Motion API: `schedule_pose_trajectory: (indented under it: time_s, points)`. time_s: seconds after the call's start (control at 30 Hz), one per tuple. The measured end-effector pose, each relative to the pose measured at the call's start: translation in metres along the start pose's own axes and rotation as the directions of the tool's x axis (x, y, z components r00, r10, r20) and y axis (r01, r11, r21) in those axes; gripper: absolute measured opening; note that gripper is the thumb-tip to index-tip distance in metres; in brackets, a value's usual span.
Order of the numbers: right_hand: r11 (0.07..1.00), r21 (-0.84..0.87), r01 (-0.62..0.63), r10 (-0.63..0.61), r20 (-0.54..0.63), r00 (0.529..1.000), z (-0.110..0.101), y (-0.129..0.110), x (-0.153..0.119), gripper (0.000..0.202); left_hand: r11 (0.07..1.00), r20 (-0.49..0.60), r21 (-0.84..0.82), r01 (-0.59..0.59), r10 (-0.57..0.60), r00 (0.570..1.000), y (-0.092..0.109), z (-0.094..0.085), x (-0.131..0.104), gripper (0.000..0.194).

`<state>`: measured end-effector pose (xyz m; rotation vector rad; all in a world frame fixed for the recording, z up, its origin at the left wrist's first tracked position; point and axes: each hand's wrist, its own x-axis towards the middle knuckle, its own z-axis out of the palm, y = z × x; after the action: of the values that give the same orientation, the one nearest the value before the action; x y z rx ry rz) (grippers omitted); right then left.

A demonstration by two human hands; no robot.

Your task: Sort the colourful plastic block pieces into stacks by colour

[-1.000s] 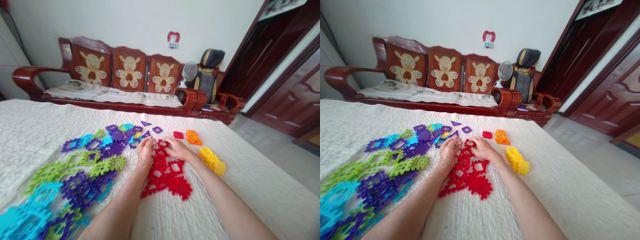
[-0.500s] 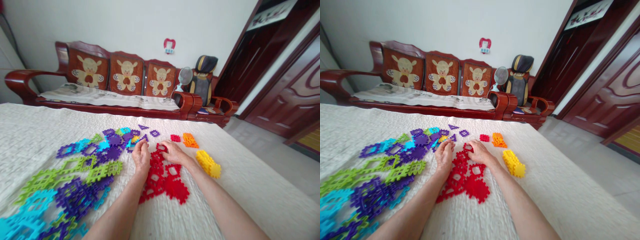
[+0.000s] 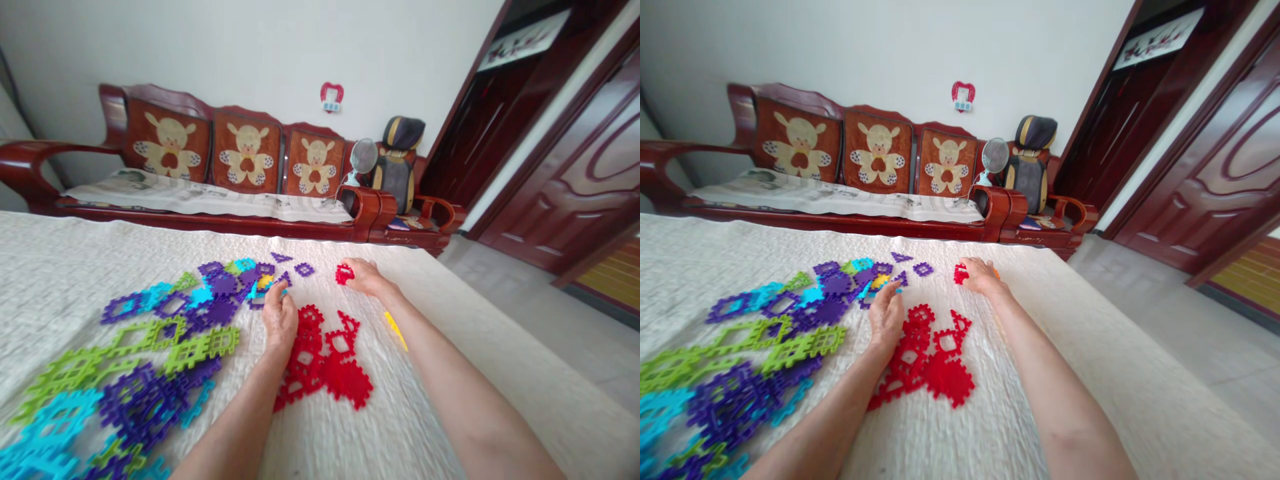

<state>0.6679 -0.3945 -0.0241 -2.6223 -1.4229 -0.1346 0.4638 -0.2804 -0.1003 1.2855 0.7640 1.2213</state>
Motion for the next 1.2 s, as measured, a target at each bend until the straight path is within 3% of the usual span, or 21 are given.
schedule_pose_trajectory:
  time_s: [0.17, 0.27, 0.43, 0.53, 0.67, 0.83, 1.03, 1.13, 1.2]
  points:
    - [0.998, -0.017, -0.055, 0.056, 0.085, 0.995, -0.002, -0.006, 0.001, 0.035, 0.999, -0.009, -0.028, 0.027, -0.028, 1.000, -0.008, 0.001, 0.002, 0.028]
    - [0.999, 0.008, -0.040, 0.039, 0.061, 0.997, -0.004, -0.008, -0.004, 0.042, 0.998, -0.018, -0.044, 0.048, -0.049, 0.999, -0.009, 0.001, 0.002, 0.028]
    - [0.948, 0.235, 0.214, -0.199, -0.086, 0.976, 0.001, -0.032, -0.029, 0.052, 0.988, -0.055, -0.113, 0.104, -0.110, 0.992, -0.004, 0.003, 0.002, 0.029]
    - [0.850, 0.422, 0.314, -0.331, -0.037, 0.943, 0.011, -0.057, -0.047, 0.045, 0.983, -0.063, -0.125, 0.133, -0.141, 0.988, -0.002, 0.003, 0.004, 0.029]
    - [0.815, 0.437, 0.381, -0.419, -0.009, 0.908, 0.023, -0.080, -0.059, 0.042, 0.983, -0.059, -0.128, 0.133, -0.141, 0.988, 0.002, 0.003, 0.003, 0.028]
    - [0.846, 0.372, 0.382, -0.407, -0.012, 0.913, 0.027, -0.084, -0.058, 0.039, 0.983, -0.060, -0.126, 0.134, -0.143, 0.988, 0.004, 0.003, 0.002, 0.024]
    - [0.778, 0.588, 0.221, -0.318, 0.065, 0.946, 0.018, -0.066, -0.053, 0.022, 0.984, -0.057, -0.124, 0.125, -0.132, 0.990, -0.003, 0.004, 0.004, 0.026]
    - [0.762, 0.604, 0.233, -0.202, -0.119, 0.972, 0.018, -0.058, -0.048, 0.016, 0.991, -0.048, -0.085, 0.106, -0.110, 0.993, -0.004, 0.004, 0.004, 0.026]
    - [0.799, 0.523, 0.296, -0.174, -0.269, 0.947, 0.020, -0.055, -0.047, 0.016, 0.991, -0.037, -0.075, 0.106, -0.109, 0.993, -0.004, 0.003, 0.003, 0.026]
